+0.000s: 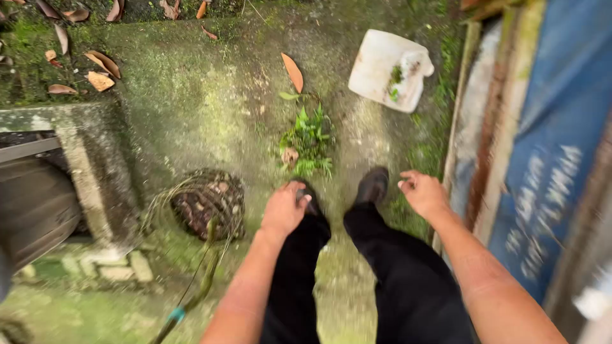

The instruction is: Pulling out weeds and ferns growing near a concrete structure and a water tank.

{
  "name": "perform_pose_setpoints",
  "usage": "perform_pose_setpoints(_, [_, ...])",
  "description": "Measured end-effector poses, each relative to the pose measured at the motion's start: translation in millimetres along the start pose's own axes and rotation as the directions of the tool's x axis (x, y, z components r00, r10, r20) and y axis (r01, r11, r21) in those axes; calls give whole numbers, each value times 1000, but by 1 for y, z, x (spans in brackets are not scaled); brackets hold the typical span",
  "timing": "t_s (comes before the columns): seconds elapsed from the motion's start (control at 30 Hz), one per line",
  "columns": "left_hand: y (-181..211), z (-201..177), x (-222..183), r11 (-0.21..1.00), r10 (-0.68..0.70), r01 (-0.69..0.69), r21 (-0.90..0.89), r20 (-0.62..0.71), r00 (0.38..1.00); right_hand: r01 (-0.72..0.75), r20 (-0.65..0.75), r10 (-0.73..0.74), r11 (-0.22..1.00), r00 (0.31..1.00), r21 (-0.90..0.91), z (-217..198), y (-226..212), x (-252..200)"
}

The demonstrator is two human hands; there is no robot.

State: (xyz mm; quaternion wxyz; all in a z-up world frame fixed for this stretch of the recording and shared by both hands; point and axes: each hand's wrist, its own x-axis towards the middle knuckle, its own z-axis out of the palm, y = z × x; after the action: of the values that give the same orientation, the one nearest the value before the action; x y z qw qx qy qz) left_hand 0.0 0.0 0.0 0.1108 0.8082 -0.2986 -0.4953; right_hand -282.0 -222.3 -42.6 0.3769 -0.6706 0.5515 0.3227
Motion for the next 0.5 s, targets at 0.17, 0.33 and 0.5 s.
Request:
perform_pose_setpoints(0.17, [-72, 32, 191, 750, 127, -216, 625, 185, 974, -160, -139, 124, 943, 982, -292, -1, -17, 184])
perform_pose_setpoints(0.33, [-48, 35, 304, 418, 257, -362, 833, 274, 927, -320, -147, 285, 830, 947, -456, -46, -55, 282])
perform_pose_setpoints(0.5, [7, 21, 300, 576, 95, -340, 743, 353, 931, -337, -254, 244, 830, 936, -444, -39, 2, 375])
